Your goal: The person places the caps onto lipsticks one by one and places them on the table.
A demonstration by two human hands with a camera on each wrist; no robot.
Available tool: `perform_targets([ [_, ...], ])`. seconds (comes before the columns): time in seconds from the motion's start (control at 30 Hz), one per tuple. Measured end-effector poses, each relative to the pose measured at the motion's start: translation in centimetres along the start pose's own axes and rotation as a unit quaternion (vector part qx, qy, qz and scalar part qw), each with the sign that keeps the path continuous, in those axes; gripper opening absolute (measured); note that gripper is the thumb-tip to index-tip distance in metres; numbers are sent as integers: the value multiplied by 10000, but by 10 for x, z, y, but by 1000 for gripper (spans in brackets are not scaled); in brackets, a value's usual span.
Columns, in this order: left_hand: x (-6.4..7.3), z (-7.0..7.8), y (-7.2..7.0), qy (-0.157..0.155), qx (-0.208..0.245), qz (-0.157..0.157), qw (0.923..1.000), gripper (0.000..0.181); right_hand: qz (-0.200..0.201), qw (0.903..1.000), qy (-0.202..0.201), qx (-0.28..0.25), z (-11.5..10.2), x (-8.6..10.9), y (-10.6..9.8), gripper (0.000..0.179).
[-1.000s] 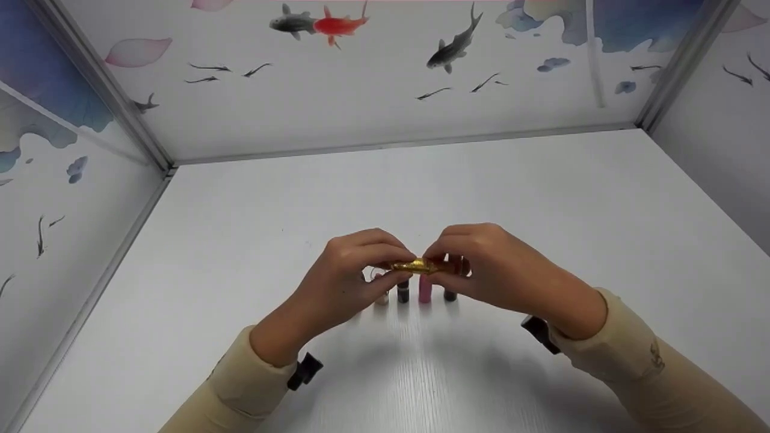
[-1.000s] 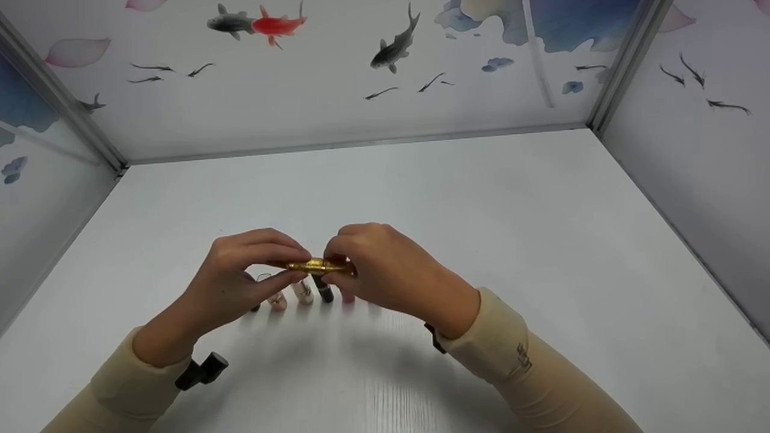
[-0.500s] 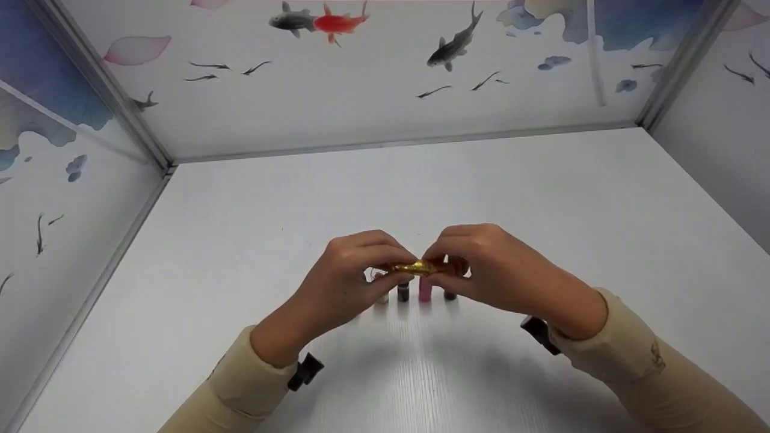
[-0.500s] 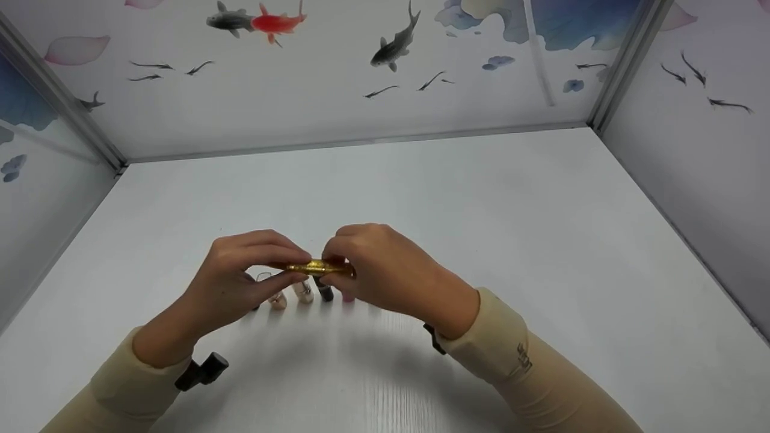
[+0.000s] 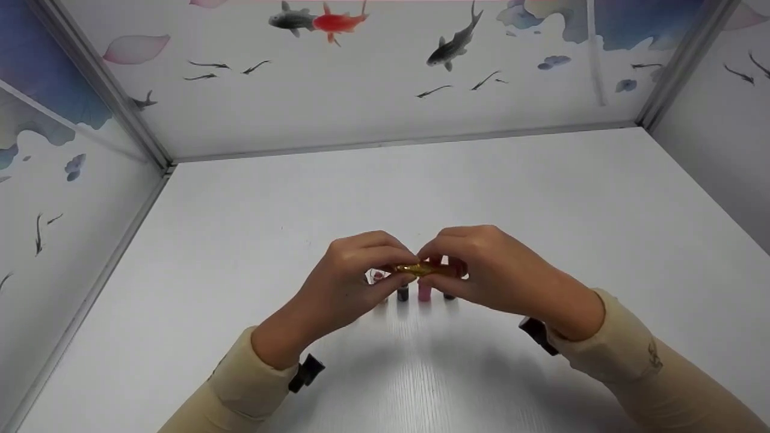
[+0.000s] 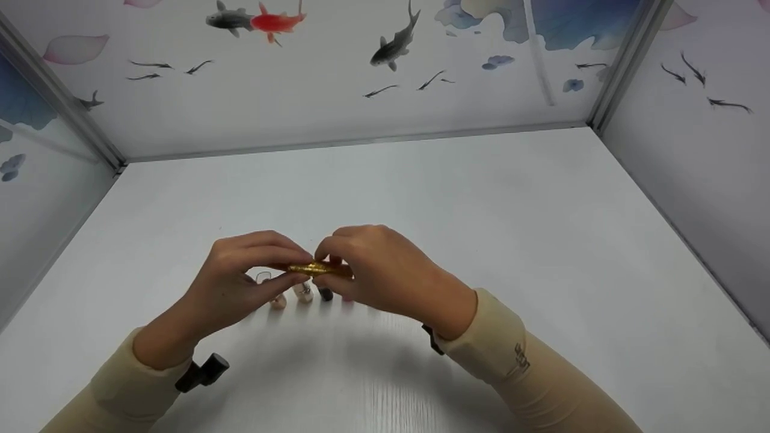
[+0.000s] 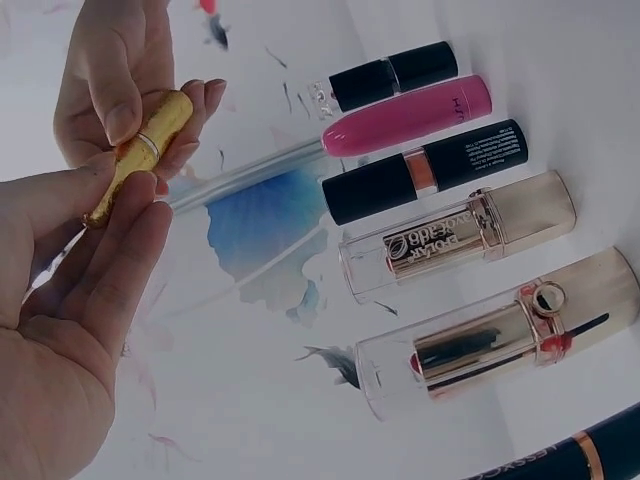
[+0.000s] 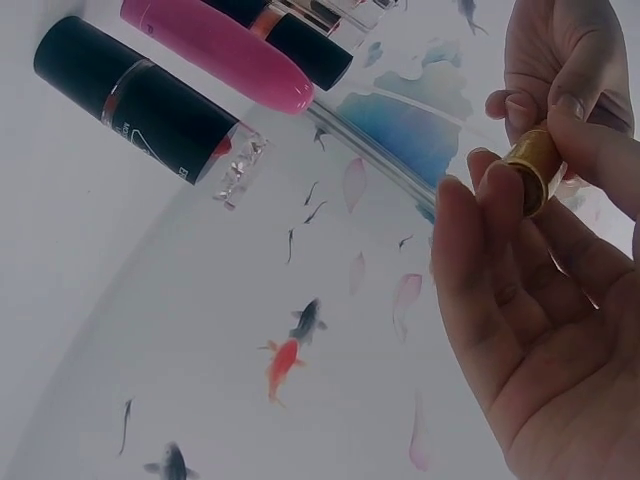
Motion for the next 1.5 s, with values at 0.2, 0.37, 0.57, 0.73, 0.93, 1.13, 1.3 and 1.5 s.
perform_targets([
  [0.2, 0, 0, -1, -20, -30, -7, 10000, 13, 15, 9999, -56, 100, -1, -1, 1, 11],
  [0.37, -1, 0, -4, 43, -131, 8, 9999, 13, 11, 9999, -62, 156, 1, -1, 1, 9],
  [0.57, 0, -7, -16, -21, -604, 267, 9978, 10, -15, 9997, 115, 203, 6, 0, -5, 13],
  [0.73, 0, -16, -33, -537, -1315, 436, 9889, 15, -11, 9986, 447, 273, 11, 2, -15, 15],
  [0.93, 4, -39, -50, -1196, -2081, 446, 9697, 30, 40, 9936, 1092, 278, 23, 6, -27, 16],
  [1.13, 16, -73, -58, -2084, -2366, 108, 9489, 47, 179, 9902, 1364, 258, 31, 8, -39, 14],
  [1.3, 32, -105, -60, -3030, -2561, -727, 9151, 70, 253, 9889, 1435, 284, 33, 9, -45, 13],
  [1.5, 49, -131, -63, -3773, -2483, -1439, 8805, 79, 257, 9876, 1515, 335, 35, 10, -50, 12],
])
Point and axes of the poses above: each hand's wrist, its own x-axis away from the middle knuckle, its own y-axis out of the palm, z = x × y, the point moved 6 cm from there along -x, towards the middle knuckle, and after that the axes turned 6 degrees about -x, right-handed, at the moved point
